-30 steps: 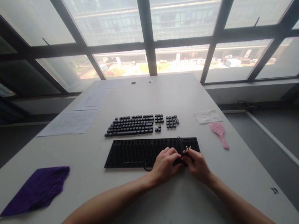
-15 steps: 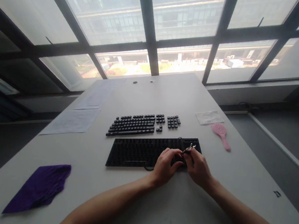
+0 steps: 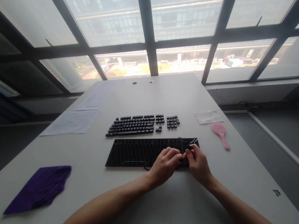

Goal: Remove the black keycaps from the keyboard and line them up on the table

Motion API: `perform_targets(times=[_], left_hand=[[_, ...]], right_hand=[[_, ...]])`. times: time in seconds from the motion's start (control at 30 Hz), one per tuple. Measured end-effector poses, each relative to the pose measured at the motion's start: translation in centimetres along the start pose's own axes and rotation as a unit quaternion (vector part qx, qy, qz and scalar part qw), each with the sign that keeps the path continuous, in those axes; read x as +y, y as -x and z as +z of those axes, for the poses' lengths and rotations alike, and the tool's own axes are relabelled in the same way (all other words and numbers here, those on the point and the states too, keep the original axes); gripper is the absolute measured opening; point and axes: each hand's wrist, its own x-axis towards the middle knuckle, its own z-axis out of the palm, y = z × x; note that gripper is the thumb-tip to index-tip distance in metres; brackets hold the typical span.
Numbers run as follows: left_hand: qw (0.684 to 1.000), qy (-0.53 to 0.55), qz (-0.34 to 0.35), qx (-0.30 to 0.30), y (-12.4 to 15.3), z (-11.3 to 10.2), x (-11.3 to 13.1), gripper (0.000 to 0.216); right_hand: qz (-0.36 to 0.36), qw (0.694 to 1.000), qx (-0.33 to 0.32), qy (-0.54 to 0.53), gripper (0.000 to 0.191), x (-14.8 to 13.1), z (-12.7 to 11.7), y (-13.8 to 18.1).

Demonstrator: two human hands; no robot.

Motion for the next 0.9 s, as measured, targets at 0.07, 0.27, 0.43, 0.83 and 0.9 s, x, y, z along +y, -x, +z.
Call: perform_targets(times=[0.07, 0.27, 0.43, 0.83, 0.9], left_hand=[[1.000, 0.019, -0.013, 0.001, 0.2, 0.2, 0.2, 0.017], [0.999, 0.029, -0.039, 0.004, 0.6, 0.7, 0.6, 0.015], [0.999, 0.029, -0.041, 0.012, 0.4, 0.6, 0.4, 0.016], [0.991, 0.102, -0.064, 0.058, -0.8, -0.9, 0.4, 0.010], [0.987, 0.104, -0.095, 0.084, -2.1, -2.4, -1.0, 0.009]], right_hand=[[-0.006, 1.000, -0.001, 0.022, 0.018, 0.0, 0.1, 0.1], [-0.028, 0.995, -0.005, 0.099, 0.012, 0.0, 0.2, 0.3], [-0.038, 0.990, -0.005, 0.137, 0.013, 0.0, 0.2, 0.4], [0.004, 0.999, 0.000, -0.032, 0.015, -0.2, 0.3, 0.0], [0.008, 0.999, 0.008, -0.037, 0.016, 0.2, 0.4, 0.2]])
